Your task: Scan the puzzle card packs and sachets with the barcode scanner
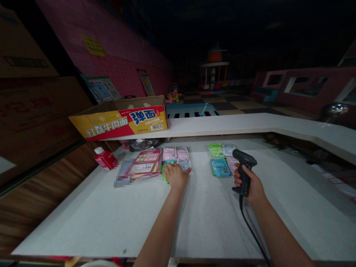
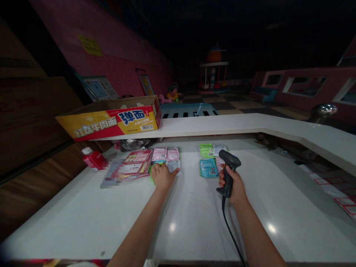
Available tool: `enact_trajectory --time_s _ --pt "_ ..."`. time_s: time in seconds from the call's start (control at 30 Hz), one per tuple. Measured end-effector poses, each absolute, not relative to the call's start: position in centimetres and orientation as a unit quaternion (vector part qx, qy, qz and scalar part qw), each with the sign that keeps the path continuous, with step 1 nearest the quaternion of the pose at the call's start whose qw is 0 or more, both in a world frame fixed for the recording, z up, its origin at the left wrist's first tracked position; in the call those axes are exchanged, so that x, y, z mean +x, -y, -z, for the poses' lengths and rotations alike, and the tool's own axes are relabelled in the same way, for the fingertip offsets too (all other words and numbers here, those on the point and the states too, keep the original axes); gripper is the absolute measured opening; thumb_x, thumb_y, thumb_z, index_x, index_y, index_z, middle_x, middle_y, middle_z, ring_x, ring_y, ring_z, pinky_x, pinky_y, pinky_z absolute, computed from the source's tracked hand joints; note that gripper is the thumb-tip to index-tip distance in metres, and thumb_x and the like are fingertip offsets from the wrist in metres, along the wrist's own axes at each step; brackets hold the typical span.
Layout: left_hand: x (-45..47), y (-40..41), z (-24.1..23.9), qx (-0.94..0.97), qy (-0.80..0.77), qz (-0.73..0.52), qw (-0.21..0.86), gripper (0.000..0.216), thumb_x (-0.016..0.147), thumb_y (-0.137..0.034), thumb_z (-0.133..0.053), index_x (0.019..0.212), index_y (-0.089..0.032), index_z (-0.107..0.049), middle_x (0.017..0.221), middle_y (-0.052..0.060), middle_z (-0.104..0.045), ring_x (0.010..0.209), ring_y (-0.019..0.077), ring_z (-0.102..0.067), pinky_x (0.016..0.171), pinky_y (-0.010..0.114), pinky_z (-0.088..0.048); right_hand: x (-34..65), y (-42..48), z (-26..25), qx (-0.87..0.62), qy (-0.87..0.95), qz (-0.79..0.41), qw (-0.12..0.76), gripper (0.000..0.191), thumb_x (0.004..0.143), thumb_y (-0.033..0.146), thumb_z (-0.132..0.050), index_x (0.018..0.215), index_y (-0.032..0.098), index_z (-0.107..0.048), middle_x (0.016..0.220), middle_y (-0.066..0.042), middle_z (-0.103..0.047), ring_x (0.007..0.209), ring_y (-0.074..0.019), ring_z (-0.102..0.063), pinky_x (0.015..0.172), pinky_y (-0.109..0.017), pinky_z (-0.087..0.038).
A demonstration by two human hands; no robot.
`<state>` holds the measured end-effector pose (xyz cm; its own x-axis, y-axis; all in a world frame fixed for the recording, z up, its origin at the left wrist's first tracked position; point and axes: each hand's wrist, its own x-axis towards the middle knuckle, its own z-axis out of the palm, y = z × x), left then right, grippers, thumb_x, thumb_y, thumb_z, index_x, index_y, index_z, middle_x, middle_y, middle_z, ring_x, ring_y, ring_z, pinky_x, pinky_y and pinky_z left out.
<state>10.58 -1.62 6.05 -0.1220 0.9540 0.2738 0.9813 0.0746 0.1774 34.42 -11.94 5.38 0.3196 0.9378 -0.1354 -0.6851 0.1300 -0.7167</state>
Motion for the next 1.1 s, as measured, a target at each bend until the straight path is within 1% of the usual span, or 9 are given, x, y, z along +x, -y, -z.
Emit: enact_trajectory --time_s 0.13,0.37,0.5,0.6,0.8,0.9,0.97,1.03,1.1 --pt "10.4 1.3 -6.1 -0.643 0.748 0.162 0.039 0.06 0.074 -0.061 -0.065 0.105 -0.01 -0.064 0.11 0.02 -0.06 0.112 0.0361 -0.052 0.093 0.043 -0.039 34.4 11.9 -5.5 -0.356 0.179 -0.551 0.733 0.03 0.066 0.039 -0.082 0.083 0.019 -0.067 0.056 0.003 -0.055 0.041 -0.008 -0.044 0.035 -0.018 -0.037" --pt "9.9 1.0 -6.8 -0.641 0.754 0.143 0.01 0.048 0.077 -0.053 -0.064 0.102 -0.011 -0.066 0.112 0.021 -0.061 0.115 0.0372 -0.051 0.093 0.044 -0.04 34.5 11.9 -5.4 -0.354 0.177 -0.555 0.732 0.029 0.069 0.041 -0.08 0.082 0.018 -0.067 0.056 0.003 -0.056 0.041 -0.0078 -0.044 0.036 -0.017 -0.038" --pt "10.3 1.3 -6.6 -0.64 0.753 0.153 0.027 0.063 0.075 -0.061 -0.063 0.108 -0.008 -0.062 0.115 0.024 -0.059 0.117 0.0387 -0.05 0.094 0.045 -0.038 34.4 12.0 -5.5 -0.355 0.176 -0.554 0.732 0.029 0.068 0.041 -0.08 0.082 0.018 -0.067 0.057 0.003 -0.056 0.041 -0.0083 -0.044 0.036 -0.018 -0.038" --pt "10.7 1.5 -6.5 -0.648 0.746 0.153 0.027 0.066 0.071 -0.065 -0.064 0.107 -0.01 -0.062 0.115 0.023 -0.059 0.117 0.0389 -0.05 0.095 0.045 -0.037 34.4 12.0 -5.5 -0.353 0.175 -0.552 0.735 0.029 0.068 0.04 -0.08 0.081 0.019 -0.066 0.057 0.003 -0.056 0.041 -0.0085 -0.044 0.036 -0.018 -0.038" --pt "10.9 1.7 -7.1 -0.64 0.754 0.15 0.014 0.067 0.063 -0.058 -0.075 0.107 -0.01 -0.059 0.114 0.022 -0.063 0.117 0.0388 -0.054 0.094 0.044 -0.04 34.5 12.0 -5.3 -0.35 0.174 -0.557 0.733 0.032 0.068 0.041 -0.08 0.085 0.018 -0.067 0.058 0.003 -0.056 0.042 -0.0082 -0.045 0.037 -0.018 -0.038" --pt "10.2 1.5 -7.2 -0.642 0.747 0.165 -0.052 0.054 0.071 -0.044 -0.074 0.111 -0.014 -0.054 0.103 0.017 -0.069 0.105 0.0331 -0.063 0.086 0.039 -0.045 34.5 12.0 -5.3 -0.35 0.173 -0.558 0.732 0.033 0.068 0.041 -0.08 0.086 0.017 -0.067 0.058 0.003 -0.056 0.043 -0.0081 -0.045 0.037 -0.018 -0.038" --pt "9.4 1.1 -6.9 -0.644 0.728 0.209 -0.11 0.042 0.075 -0.033 -0.07 0.11 -0.016 -0.054 0.096 0.012 -0.071 0.095 0.028 -0.067 0.079 0.034 -0.047 34.5 12.0 -5.4 -0.349 0.175 -0.558 0.732 0.032 0.068 0.041 -0.08 0.085 0.018 -0.067 0.058 0.003 -0.055 0.043 -0.0084 -0.045 0.036 -0.018 -0.038" --pt "8.5 0.6 -6.3 -0.64 0.693 0.291 -0.16 0.037 0.074 -0.026 -0.07 0.107 -0.017 -0.056 0.09 0.008 -0.071 0.086 0.0241 -0.069 0.073 0.031 -0.049 34.5 12.0 -5.5 -0.35 0.177 -0.555 0.733 0.03 0.068 0.041 -0.08 0.083 0.019 -0.066 0.058 0.003 -0.056 0.042 -0.0088 -0.044 0.036 -0.019 -0.038" --pt "7.7 0.1 -5.4 -0.62 0.642 0.398 -0.213 0.034 0.072 -0.025 -0.071 0.103 -0.018 -0.059 0.079 0.004 -0.069 0.074 0.0209 -0.068 0.066 0.029 -0.05 34.4 12.1 -5.7 -0.35 0.177 -0.554 0.734 0.028 0.068 0.04 -0.08 0.082 0.019 -0.066 0.057 0.003 -0.055 0.042 -0.0088 -0.044 0.036 -0.019 -0.038"
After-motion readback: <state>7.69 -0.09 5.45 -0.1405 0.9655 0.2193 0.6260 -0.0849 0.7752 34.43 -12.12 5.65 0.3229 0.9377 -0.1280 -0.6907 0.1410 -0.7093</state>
